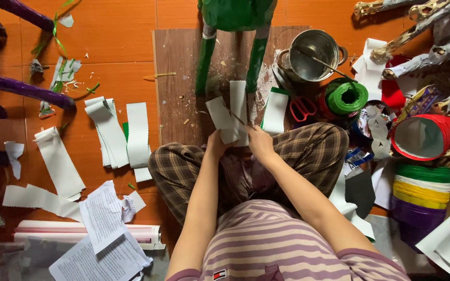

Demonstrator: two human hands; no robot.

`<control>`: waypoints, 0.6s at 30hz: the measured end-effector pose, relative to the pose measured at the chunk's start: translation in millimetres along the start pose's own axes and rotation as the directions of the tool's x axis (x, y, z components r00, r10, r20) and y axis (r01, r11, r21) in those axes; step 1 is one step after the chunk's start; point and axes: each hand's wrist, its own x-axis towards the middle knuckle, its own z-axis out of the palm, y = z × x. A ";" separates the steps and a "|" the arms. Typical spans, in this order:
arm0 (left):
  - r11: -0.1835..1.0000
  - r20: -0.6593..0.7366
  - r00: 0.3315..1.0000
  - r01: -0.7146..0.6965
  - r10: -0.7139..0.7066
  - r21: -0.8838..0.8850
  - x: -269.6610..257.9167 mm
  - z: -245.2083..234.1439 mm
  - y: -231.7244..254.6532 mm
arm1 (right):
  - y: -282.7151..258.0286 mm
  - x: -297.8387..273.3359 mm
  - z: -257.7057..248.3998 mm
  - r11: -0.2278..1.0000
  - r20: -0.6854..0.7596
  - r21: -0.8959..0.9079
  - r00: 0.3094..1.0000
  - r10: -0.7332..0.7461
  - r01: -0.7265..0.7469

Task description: Wrapping paper strips and tape around a green craft animal model

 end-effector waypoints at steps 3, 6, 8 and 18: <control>0.999 -0.032 0.999 0.016 -0.015 0.038 10.6 6.9 -19.9 | 3.2 22.6 15.3 1.000 0.040 0.021 0.999 0.020 -0.021; 0.997 -0.029 0.999 -0.024 0.026 0.071 16.5 7.9 -38.7 | -3.5 15.7 -23.2 0.995 0.034 -0.086 0.998 0.052 -0.049; 0.989 -0.048 0.996 -0.067 0.073 0.132 16.7 4.5 -38.1 | -5.6 -5.1 -72.3 0.989 -0.078 0.123 0.993 0.091 -0.081; 0.189 0.222 0.974 0.208 0.054 -0.960 17.2 -14.0 8.4 | 170.5 59.3 -128.5 0.896 -0.342 -0.061 0.852 0.396 -0.441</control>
